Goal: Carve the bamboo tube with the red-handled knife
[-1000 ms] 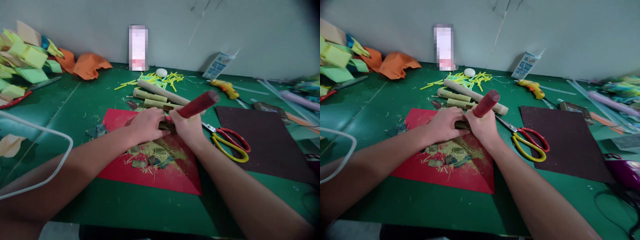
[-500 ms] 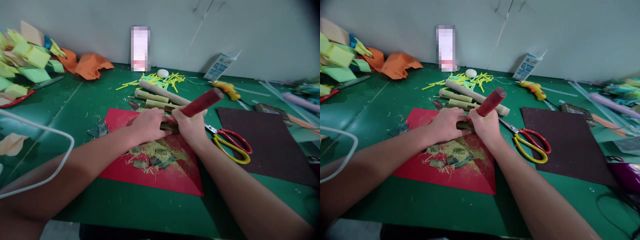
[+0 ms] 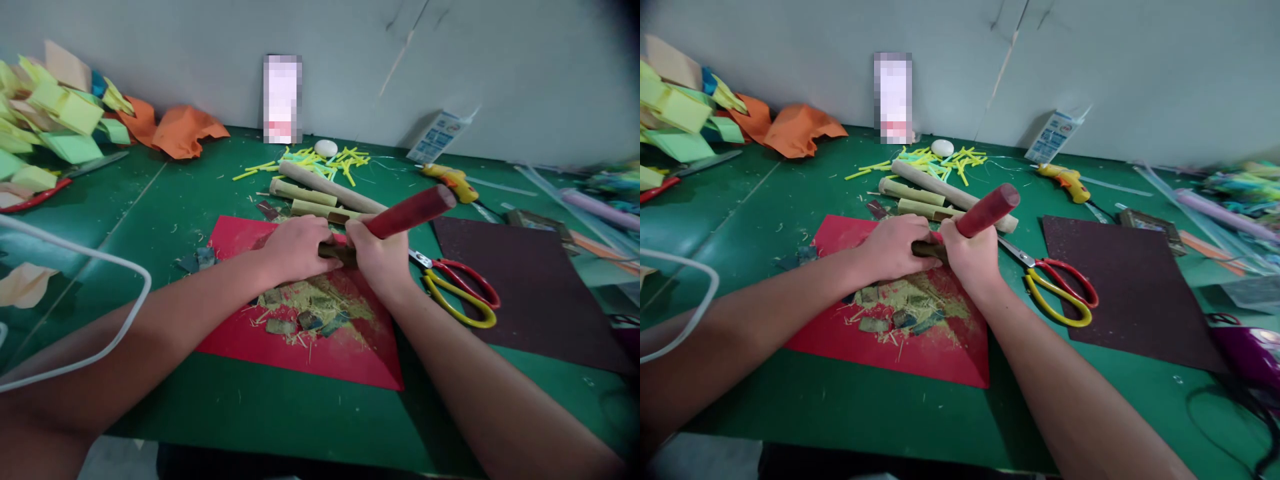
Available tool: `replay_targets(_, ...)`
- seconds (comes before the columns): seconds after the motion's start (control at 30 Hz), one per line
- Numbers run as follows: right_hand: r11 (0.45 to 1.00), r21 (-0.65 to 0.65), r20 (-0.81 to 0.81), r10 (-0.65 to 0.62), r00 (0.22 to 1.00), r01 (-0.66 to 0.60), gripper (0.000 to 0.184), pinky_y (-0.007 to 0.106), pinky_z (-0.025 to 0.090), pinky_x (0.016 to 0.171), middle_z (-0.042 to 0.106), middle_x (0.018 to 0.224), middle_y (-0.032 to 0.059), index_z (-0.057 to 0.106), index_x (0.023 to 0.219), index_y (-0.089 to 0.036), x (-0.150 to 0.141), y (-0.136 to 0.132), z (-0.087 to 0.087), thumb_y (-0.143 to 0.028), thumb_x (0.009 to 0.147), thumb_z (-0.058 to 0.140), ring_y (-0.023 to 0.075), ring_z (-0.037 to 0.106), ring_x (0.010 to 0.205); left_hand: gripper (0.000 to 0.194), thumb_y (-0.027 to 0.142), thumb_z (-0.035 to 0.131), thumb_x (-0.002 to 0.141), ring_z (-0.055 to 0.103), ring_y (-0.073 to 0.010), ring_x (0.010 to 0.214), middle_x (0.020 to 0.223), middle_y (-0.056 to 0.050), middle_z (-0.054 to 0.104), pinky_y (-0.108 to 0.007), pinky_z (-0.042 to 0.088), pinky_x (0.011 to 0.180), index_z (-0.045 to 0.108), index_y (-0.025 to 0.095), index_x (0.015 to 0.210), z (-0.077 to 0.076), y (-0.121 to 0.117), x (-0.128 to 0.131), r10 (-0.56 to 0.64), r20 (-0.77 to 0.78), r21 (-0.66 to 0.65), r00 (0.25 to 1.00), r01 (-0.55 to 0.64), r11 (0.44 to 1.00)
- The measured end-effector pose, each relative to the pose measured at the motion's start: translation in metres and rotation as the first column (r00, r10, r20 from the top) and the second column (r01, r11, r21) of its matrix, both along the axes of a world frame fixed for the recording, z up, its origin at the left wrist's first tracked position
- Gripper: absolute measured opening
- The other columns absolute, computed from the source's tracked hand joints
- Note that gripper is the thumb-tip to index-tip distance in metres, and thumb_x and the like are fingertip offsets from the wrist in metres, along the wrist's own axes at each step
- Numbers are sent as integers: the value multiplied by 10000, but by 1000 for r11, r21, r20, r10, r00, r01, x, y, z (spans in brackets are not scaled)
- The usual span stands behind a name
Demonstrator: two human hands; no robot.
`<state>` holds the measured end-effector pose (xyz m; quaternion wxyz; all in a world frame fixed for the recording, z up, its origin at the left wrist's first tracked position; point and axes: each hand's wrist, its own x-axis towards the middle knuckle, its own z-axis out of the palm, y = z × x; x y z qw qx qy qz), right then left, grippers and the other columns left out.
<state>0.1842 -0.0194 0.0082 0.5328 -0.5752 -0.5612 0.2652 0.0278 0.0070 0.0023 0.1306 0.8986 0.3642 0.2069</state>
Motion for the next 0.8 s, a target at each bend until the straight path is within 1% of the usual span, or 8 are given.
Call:
replay_targets(0.2, 1000, -4, 29, 11, 1000, -11, 264, 268, 294, 490, 358, 494, -60, 375, 499, -231, 0, 3, -3, -190, 697, 544, 91, 328, 509, 273, 446, 693, 843, 617, -237, 880, 886, -66, 668, -365, 462, 737, 740, 181, 886, 0, -2, 0, 1, -2, 18, 1000, -1, 1000)
replay_targets(0.33, 999, 44, 48, 3, 999, -5, 234, 276, 371, 535, 434, 536, -43, 414, 532, -236, -2, 1, -7, -211, 706, 569, 111, 412, 543, 286, 447, 689, 853, 615, -238, 895, 903, -71, 663, -363, 459, 739, 741, 169, 897, 0, 0, -1, -14, -3, 6, 1000, 14, 1000)
replay_targets(0.43, 995, 99, 105, 7, 994, -17, 226, 293, 412, 568, 484, 558, -24, 443, 548, -242, -3, -3, -9, -249, 718, 591, 133, 462, 573, 297, 451, 687, 855, 610, -228, 885, 901, -74, 657, -352, 456, 739, 728, 158, 864, 0, 3, -2, -48, -1, 11, 999, 48, 999)
replay_targets(0.53, 996, 73, 135, 49, 990, -59, 268, 294, 395, 547, 448, 518, -26, 424, 514, -244, -3, -7, -9, -258, 734, 577, 132, 433, 545, 308, 464, 678, 859, 603, -220, 870, 895, -74, 648, -341, 448, 719, 715, 160, 834, -1, 5, -3, -52, 13, 7, 999, 52, 999)
replay_targets(0.63, 996, 49, 90, 69, 994, -73, 269, 286, 364, 523, 430, 512, -34, 426, 508, -239, -1, -8, -6, -236, 727, 581, 120, 395, 529, 318, 476, 671, 862, 597, -216, 858, 877, -69, 638, -342, 442, 706, 710, 165, 810, 1, 4, -2, -36, 17, -10, 999, 37, 999)
replay_targets(0.67, 997, 65, 45, 42, 998, -45, 261, 284, 353, 518, 421, 511, -39, 422, 513, -238, -1, -7, -6, -228, 722, 577, 115, 384, 523, 308, 470, 679, 856, 596, -214, 856, 875, -67, 635, -343, 443, 707, 713, 167, 808, 1, 4, -2, -28, 16, -19, 999, 28, 999)
replay_targets(0.7, 998, 54, 15, 26, 1000, -27, 287, 283, 339, 514, 386, 500, -46, 382, 502, -240, 0, -6, -5, -211, 722, 564, 108, 361, 514, 296, 461, 691, 848, 596, -212, 854, 874, -65, 634, -342, 444, 709, 716, 169, 809, 2, 3, -1, -17, 15, -27, 1000, 18, 999)
replay_targets(0.8, 999, 37, 3, -2, 1000, 2, 314, 281, 305, 498, 350, 482, -54, 342, 490, -240, 2, -1, -4, -184, 722, 546, 100, 341, 500, 266, 439, 717, 831, 598, -210, 856, 876, -63, 636, -342, 448, 719, 730, 174, 819, 2, 2, -1, 3, 15, -32, 1000, -2, 999)
